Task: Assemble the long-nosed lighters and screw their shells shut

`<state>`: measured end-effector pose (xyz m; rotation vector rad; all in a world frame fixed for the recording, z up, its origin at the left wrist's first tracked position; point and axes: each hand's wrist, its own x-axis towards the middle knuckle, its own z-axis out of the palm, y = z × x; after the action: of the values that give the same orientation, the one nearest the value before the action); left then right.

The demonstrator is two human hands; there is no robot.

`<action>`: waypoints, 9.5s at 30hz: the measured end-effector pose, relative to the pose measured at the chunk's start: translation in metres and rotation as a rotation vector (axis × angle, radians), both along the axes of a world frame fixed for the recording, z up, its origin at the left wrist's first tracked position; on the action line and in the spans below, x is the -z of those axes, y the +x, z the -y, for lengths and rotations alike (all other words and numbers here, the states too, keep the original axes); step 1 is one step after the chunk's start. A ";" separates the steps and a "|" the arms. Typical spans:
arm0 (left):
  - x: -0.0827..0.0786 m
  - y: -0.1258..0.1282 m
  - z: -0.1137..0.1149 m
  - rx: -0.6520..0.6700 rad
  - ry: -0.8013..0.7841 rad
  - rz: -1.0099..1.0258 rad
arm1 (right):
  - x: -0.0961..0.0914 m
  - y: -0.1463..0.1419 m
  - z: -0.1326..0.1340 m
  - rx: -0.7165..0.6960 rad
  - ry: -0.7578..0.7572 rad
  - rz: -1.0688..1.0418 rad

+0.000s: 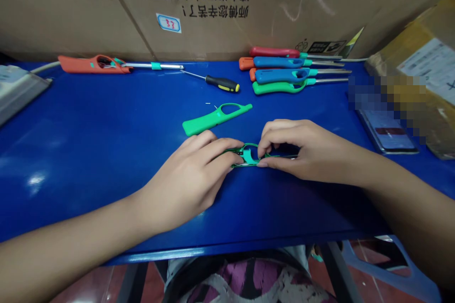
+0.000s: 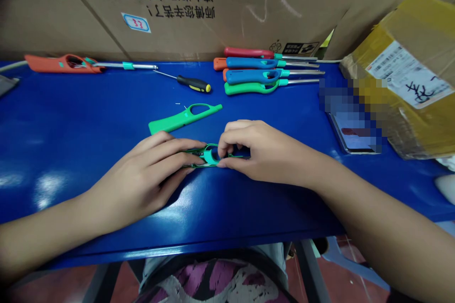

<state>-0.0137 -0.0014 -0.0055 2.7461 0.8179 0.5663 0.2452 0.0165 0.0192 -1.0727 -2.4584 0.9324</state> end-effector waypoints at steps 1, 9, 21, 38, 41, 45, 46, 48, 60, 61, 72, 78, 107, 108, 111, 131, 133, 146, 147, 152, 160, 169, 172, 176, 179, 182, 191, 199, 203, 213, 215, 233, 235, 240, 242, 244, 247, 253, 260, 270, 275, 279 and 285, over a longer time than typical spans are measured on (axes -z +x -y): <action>0.000 0.000 0.000 0.000 0.001 0.001 | 0.000 0.000 0.000 -0.002 0.008 -0.001; 0.001 0.001 -0.002 0.002 -0.008 0.000 | -0.001 0.004 0.000 -0.156 0.331 0.138; 0.001 0.001 -0.002 0.004 -0.102 0.044 | -0.011 0.001 0.007 -0.293 0.586 0.269; 0.000 0.002 0.000 0.009 -0.023 0.005 | -0.012 0.001 0.008 -0.309 0.516 0.264; 0.000 0.001 0.001 0.010 0.000 -0.004 | -0.011 0.000 0.008 -0.312 0.492 0.278; 0.000 0.001 0.001 0.009 0.004 -0.014 | -0.009 -0.001 0.007 -0.309 0.488 0.293; 0.000 0.000 0.001 0.010 0.003 -0.013 | -0.009 -0.001 0.007 -0.299 0.483 0.298; 0.000 0.000 0.001 0.011 0.005 -0.006 | -0.007 -0.001 0.007 -0.263 0.457 0.297; -0.001 0.000 0.001 0.019 0.037 0.011 | 0.001 0.006 -0.002 -0.096 0.274 0.151; 0.000 0.000 0.001 0.019 0.037 0.013 | 0.001 0.005 -0.002 -0.101 0.273 0.144; 0.000 0.001 0.000 0.028 0.026 0.008 | 0.008 -0.005 0.001 -0.023 0.201 0.095; 0.001 0.001 -0.001 0.034 0.033 0.015 | 0.011 -0.009 0.003 0.015 0.222 0.091; 0.010 0.003 -0.008 0.004 -0.192 0.157 | 0.020 -0.011 0.004 0.013 0.373 0.169; 0.012 0.002 -0.009 0.018 -0.171 0.143 | 0.020 -0.011 0.004 0.021 0.359 0.166; 0.016 0.001 -0.010 0.024 -0.110 0.037 | 0.017 -0.010 0.004 0.020 0.342 0.165; 0.007 -0.002 -0.021 -0.125 -0.169 0.212 | 0.018 -0.008 0.002 0.103 0.301 0.075; 0.007 -0.001 -0.021 -0.106 -0.181 0.218 | 0.021 -0.009 0.002 0.103 0.293 0.065; -0.001 -0.004 -0.025 -0.225 -0.162 0.290 | 0.011 -0.007 0.001 0.229 0.364 0.045; -0.003 -0.005 -0.026 -0.239 -0.125 0.292 | 0.010 -0.005 0.001 0.205 0.383 0.058; -0.005 -0.007 -0.030 -0.178 -0.067 0.230 | 0.007 0.001 0.001 -0.049 0.482 0.181; -0.001 -0.004 -0.026 -0.129 -0.180 0.195 | 0.010 -0.003 0.007 -0.187 0.469 0.279; -0.001 -0.006 -0.033 -0.176 -0.168 0.183 | 0.013 -0.006 0.012 -0.117 0.412 0.364; 0.001 -0.007 -0.034 -0.206 -0.131 0.150 | 0.013 -0.004 0.005 -0.021 0.423 0.260; 0.003 -0.008 -0.034 -0.191 -0.129 0.153 | 0.014 -0.004 -0.004 0.120 0.394 0.107; 0.004 -0.008 -0.033 -0.180 -0.136 0.161 | 0.017 -0.006 -0.007 0.182 0.340 0.059; 0.005 -0.006 -0.032 -0.170 -0.136 0.164 | 0.021 -0.010 -0.008 0.210 0.300 0.031; 0.007 -0.004 -0.029 -0.163 -0.114 0.135 | 0.025 -0.015 -0.007 0.243 0.288 0.022; 0.006 -0.002 -0.026 -0.093 -0.027 -0.053 | 0.026 -0.019 -0.005 0.317 0.230 -0.003; 0.006 -0.002 -0.026 -0.075 -0.042 -0.025 | 0.024 -0.022 -0.004 0.344 0.192 -0.003; 0.010 0.002 -0.028 -0.018 -0.130 0.162 | 0.025 -0.020 -0.003 0.341 0.158 -0.053; 0.011 0.002 -0.027 -0.021 -0.111 0.156 | 0.023 -0.017 -0.005 0.332 0.146 -0.081; 0.013 0.002 -0.026 -0.015 -0.126 0.173 | 0.022 -0.010 -0.013 0.365 -0.048 -0.065; 0.009 0.001 -0.025 -0.020 -0.139 0.189 | 0.022 -0.011 -0.013 0.359 -0.036 -0.092; -0.007 -0.011 -0.035 -0.147 -0.052 0.138 | 0.014 -0.005 -0.012 0.384 0.046 -0.113; -0.012 -0.021 -0.045 -0.233 -0.004 0.047 | 0.011 0.000 -0.012 0.406 0.127 -0.100; -0.014 -0.031 -0.057 -0.298 -0.017 -0.081 | 0.009 0.004 -0.013 0.420 0.199 -0.079; -0.013 -0.042 -0.070 -0.298 -0.120 -0.125 | 0.008 0.007 -0.013 0.411 0.282 -0.052; -0.007 -0.044 -0.071 -0.317 -0.162 -0.118 | 0.011 0.005 -0.013 0.376 0.380 -0.037; -0.025 -0.033 -0.052 -0.108 -0.145 -0.083 | 0.004 0.006 -0.012 0.341 0.495 -0.049; -0.028 -0.032 -0.043 0.045 -0.109 -0.118 | 0.015 0.003 -0.009 -0.024 0.283 0.067; -0.030 -0.030 -0.043 -0.016 -0.106 -0.170 | 0.018 -0.001 -0.010 0.020 0.243 0.046; -0.030 -0.030 -0.042 -0.034 -0.151 -0.175 | 0.019 -0.005 -0.008 0.070 0.220 -0.002; -0.025 -0.032 -0.040 -0.035 -0.105 -0.191 | 0.022 -0.009 -0.006 0.120 0.204 -0.056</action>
<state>-0.0458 0.0385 0.0197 2.7230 0.9120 0.2608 0.2360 0.0229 -0.0029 -1.0934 -2.3544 0.6511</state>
